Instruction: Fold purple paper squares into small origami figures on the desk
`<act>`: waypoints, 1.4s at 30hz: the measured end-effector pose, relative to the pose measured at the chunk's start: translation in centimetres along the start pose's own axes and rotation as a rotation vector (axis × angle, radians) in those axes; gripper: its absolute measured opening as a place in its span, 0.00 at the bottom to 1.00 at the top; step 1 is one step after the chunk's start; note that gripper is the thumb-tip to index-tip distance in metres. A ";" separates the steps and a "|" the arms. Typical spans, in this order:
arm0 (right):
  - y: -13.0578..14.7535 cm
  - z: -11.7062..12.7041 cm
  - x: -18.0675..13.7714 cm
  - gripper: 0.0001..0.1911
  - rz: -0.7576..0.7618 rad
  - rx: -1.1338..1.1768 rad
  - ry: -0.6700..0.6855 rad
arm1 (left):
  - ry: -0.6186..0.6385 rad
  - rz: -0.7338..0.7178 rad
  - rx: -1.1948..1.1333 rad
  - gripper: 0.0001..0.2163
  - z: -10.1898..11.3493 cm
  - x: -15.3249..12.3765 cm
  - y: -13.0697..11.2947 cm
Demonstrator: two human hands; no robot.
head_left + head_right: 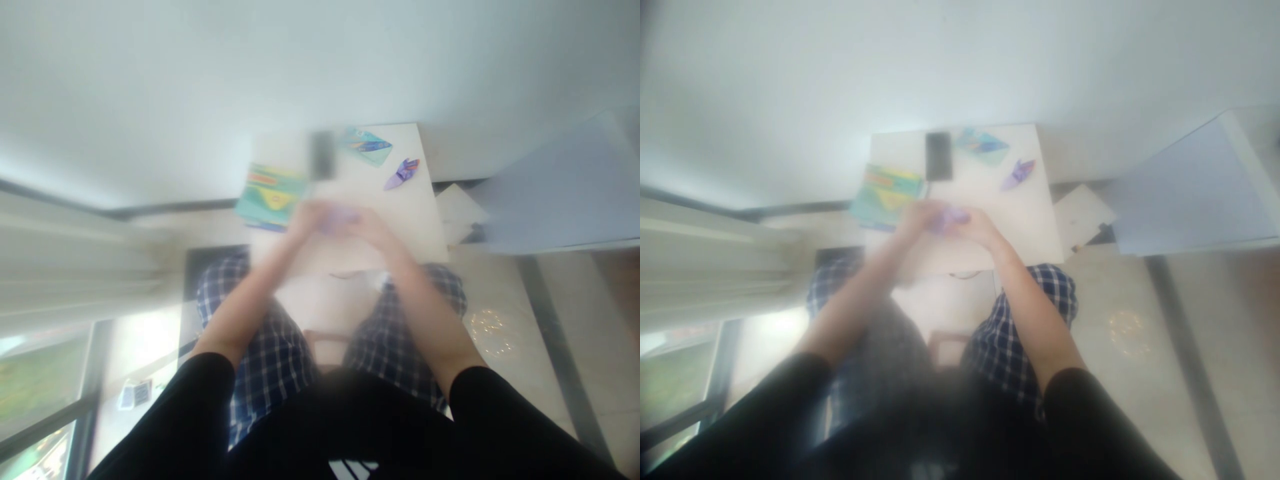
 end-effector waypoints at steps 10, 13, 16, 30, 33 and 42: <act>-0.4 0.4 0.1 0.15 -0.026 0.054 0.037 | -0.019 -0.001 -0.091 0.11 0.1 0.0 0.1; -0.1 0.2 0.1 0.14 -0.021 0.034 0.045 | -0.017 0.008 -0.072 0.10 0.0 0.1 0.1; 0.1 0.1 0.0 0.15 -0.006 0.037 0.068 | -0.018 0.018 -0.068 0.10 0.1 0.1 0.2; 0.4 0.1 0.0 0.19 0.086 -0.128 0.058 | -0.026 0.001 -0.157 0.09 0.2 -0.4 -0.9; 0.3 0.2 0.0 0.16 0.089 -0.146 0.062 | -0.027 0.011 -0.161 0.08 0.2 -0.4 -0.8; 0.4 0.3 0.0 0.12 0.041 -0.215 0.052 | -0.020 0.015 -0.109 0.10 0.2 -0.3 -0.8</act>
Point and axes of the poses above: each hand's wrist, its own x-axis towards the middle knuckle, its own z-axis out of the back of the hand, y = z × x, the point moved 7 cm from there along x, towards the middle knuckle, and after that the axes turned 10 degrees about y, right-handed, at the moved point
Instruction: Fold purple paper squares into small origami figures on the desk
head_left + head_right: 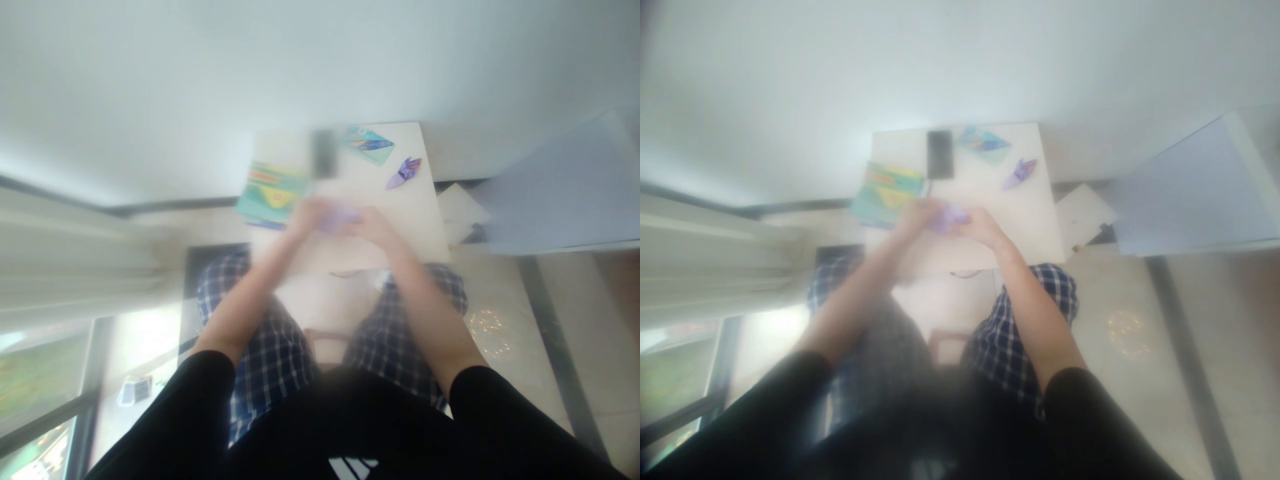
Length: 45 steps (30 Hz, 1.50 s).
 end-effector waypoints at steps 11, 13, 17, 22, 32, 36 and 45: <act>-0.2 -0.2 0.3 0.09 0.010 -0.047 -0.010 | 0.006 -0.032 0.045 0.11 0.4 0.8 1.4; -0.2 -0.1 0.2 0.09 -0.010 -0.048 -0.008 | -0.003 -0.020 0.071 0.12 0.4 1.0 1.5; -0.4 0.1 0.2 0.09 -0.026 -0.017 -0.030 | 0.020 -0.022 0.093 0.12 0.1 0.8 0.7; -0.6 0.1 0.2 0.09 -0.035 -0.033 -0.075 | 0.132 -0.078 0.083 0.11 -0.9 0.1 -0.2; -0.6 -0.2 0.6 0.11 0.054 -0.002 -0.047 | 0.090 -0.060 0.182 0.10 -0.3 0.8 0.7; -0.8 -0.2 0.6 0.11 0.066 0.015 -0.028 | 0.095 -0.059 0.177 0.09 -0.5 0.8 0.9; -0.8 -0.7 0.6 0.16 0.024 0.070 -0.014 | 0.040 -0.018 0.081 0.09 0.4 0.6 1.2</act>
Point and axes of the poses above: each hand's wrist, its own x-axis towards the middle knuckle, its own z-axis out of the back of the hand, y = z × x, the point moved 7 cm from there along x, towards the middle knuckle, and after that the axes turned 10 degrees about y, right-handed, at the moved point
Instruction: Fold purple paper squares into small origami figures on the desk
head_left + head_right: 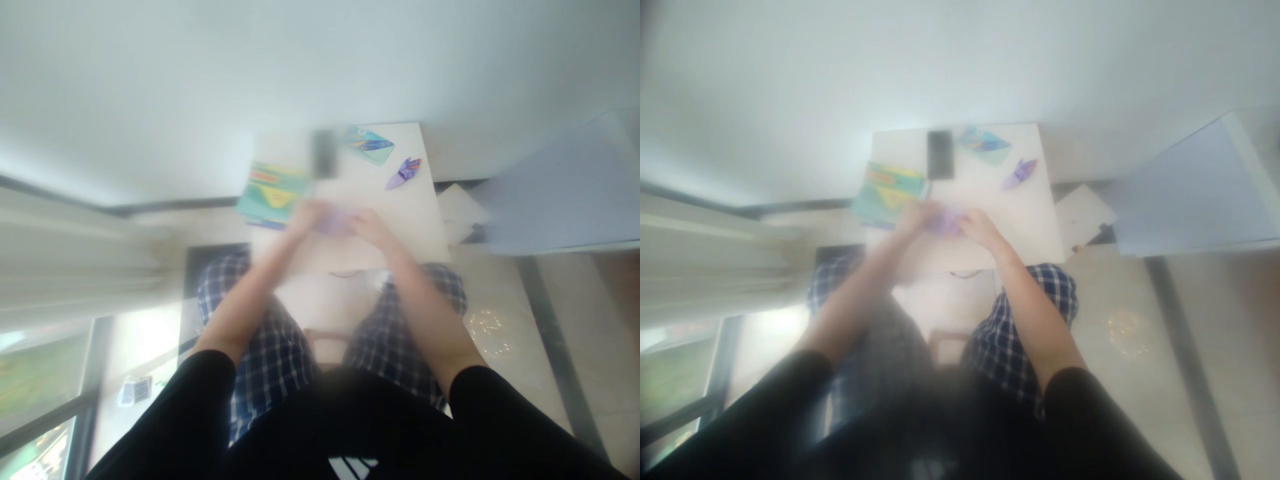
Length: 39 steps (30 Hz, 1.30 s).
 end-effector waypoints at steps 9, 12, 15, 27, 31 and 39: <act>0.2 0.4 0.2 0.16 0.002 -0.131 -0.074 | -0.008 -0.030 0.087 0.11 0.2 1.1 0.8; 0.2 0.4 0.0 0.13 0.004 -0.040 -0.035 | -0.050 -0.003 0.129 0.11 0.3 1.5 1.0; 0.3 0.4 0.0 0.09 0.037 0.011 0.023 | -0.053 0.034 0.047 0.12 0.2 1.3 1.1; -0.2 0.3 0.2 0.15 0.052 0.080 -0.083 | 0.045 -0.041 -0.055 0.16 -0.4 0.4 -0.2; -0.6 0.5 0.3 0.15 0.025 0.122 -0.112 | -0.015 -0.081 -0.023 0.17 -0.2 0.6 -0.5; -1.4 1.3 0.4 0.12 0.011 0.295 -0.275 | -0.183 -0.059 0.023 0.10 1.1 1.3 1.5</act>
Point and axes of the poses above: each hand's wrist, its own x-axis towards the middle knuckle, its own z-axis out of the back of the hand, y = z × x, the point moved 7 cm from there along x, towards the middle knuckle, and after that the axes turned 10 degrees about y, right-handed, at the moved point
